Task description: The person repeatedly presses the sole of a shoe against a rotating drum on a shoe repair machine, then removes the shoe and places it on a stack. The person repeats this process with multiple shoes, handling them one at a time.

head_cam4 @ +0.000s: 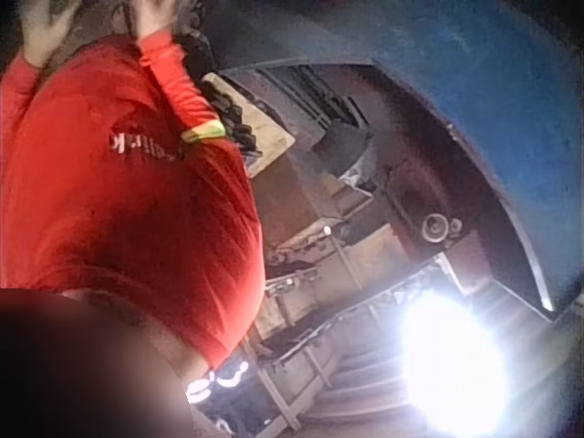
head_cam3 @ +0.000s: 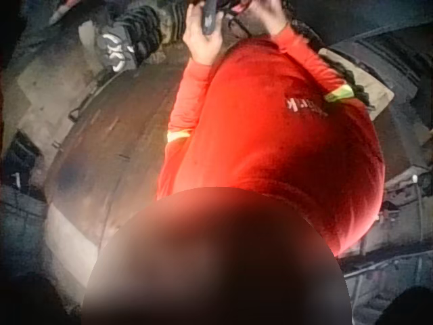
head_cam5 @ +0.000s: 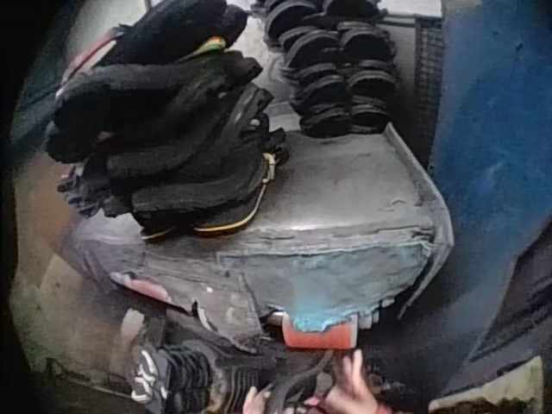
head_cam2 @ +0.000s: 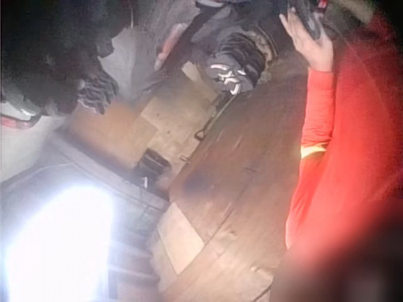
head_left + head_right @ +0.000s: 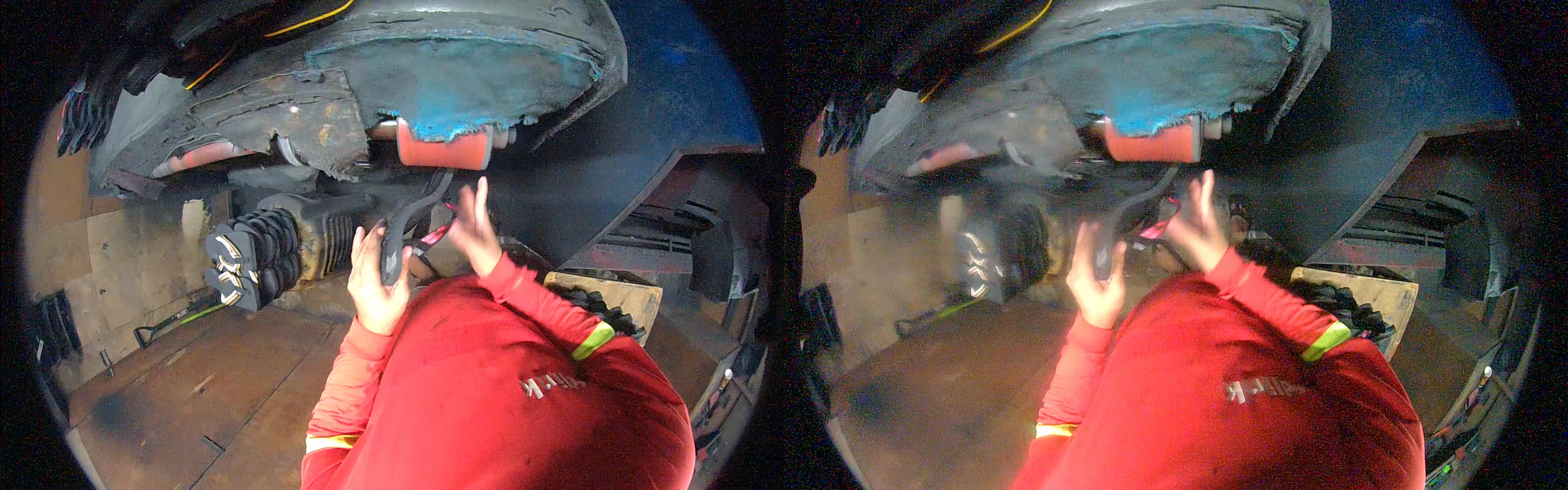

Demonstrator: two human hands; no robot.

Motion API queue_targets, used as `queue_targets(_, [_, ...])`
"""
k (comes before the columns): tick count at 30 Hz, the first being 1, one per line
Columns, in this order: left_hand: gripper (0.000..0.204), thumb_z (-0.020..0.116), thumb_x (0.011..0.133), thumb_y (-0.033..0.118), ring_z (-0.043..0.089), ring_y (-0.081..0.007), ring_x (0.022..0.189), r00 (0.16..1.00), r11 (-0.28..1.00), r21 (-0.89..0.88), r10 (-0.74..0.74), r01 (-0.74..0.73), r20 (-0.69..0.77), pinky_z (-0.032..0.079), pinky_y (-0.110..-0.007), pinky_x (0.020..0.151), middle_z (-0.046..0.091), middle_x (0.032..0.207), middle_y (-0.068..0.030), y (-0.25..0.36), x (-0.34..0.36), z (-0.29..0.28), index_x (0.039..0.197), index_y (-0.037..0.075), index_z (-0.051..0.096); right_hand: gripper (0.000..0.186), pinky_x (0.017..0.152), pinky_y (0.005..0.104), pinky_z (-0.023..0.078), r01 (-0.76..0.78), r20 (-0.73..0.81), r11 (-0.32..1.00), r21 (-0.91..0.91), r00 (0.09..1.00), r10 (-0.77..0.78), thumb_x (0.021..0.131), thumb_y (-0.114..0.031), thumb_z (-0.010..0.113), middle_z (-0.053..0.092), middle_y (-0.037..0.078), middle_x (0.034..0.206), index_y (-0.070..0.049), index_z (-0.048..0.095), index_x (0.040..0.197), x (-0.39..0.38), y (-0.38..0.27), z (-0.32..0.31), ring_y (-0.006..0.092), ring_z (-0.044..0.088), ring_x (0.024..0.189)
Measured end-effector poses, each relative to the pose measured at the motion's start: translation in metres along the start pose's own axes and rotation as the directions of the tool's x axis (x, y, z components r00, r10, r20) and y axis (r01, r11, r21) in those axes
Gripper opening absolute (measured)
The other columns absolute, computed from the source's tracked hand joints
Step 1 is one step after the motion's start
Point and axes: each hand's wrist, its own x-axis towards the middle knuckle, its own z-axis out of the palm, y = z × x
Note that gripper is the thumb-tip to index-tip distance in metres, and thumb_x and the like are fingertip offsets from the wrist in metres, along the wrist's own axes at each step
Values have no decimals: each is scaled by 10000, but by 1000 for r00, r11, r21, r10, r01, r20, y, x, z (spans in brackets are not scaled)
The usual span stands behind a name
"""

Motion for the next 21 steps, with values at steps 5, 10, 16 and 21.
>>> queue_targets(5, [598,758,848,129,605,-416,1206,979,981,-143,-107,133,175,415,-491,1090,584,1321,-284,21,4,-21,1335,-92,490,860,960,576,502,-433,428,737,519,878,214,941,-296,675,425,229,1461,-401,81,1553,48,25,-12,399,550,1247])
queue_targets(10, [569,739,882,176,630,-380,1137,980,993,-15,118,-117,158,491,-424,967,608,1261,-272,30,43,-18,1332,-90,514,525,917,438,543,-506,548,640,579,822,154,945,-213,671,628,184,1275,42,494,1368,85,31,-14,313,659,1123])
queue_targets(16, [522,727,889,183,655,-371,1110,962,998,-29,-47,57,270,507,-421,943,652,1183,-271,36,60,0,1305,-73,543,485,904,476,546,-480,425,607,634,871,245,945,-178,672,630,88,1243,-92,483,1384,75,14,-21,268,640,1089])
queue_targets(21, [494,681,851,101,653,-473,1034,927,986,-79,-111,148,358,530,-455,893,641,1086,-343,45,75,31,1269,-115,529,495,952,526,538,-465,245,683,563,883,400,962,-239,655,593,141,1304,-82,469,1394,55,-9,-43,313,620,1131])
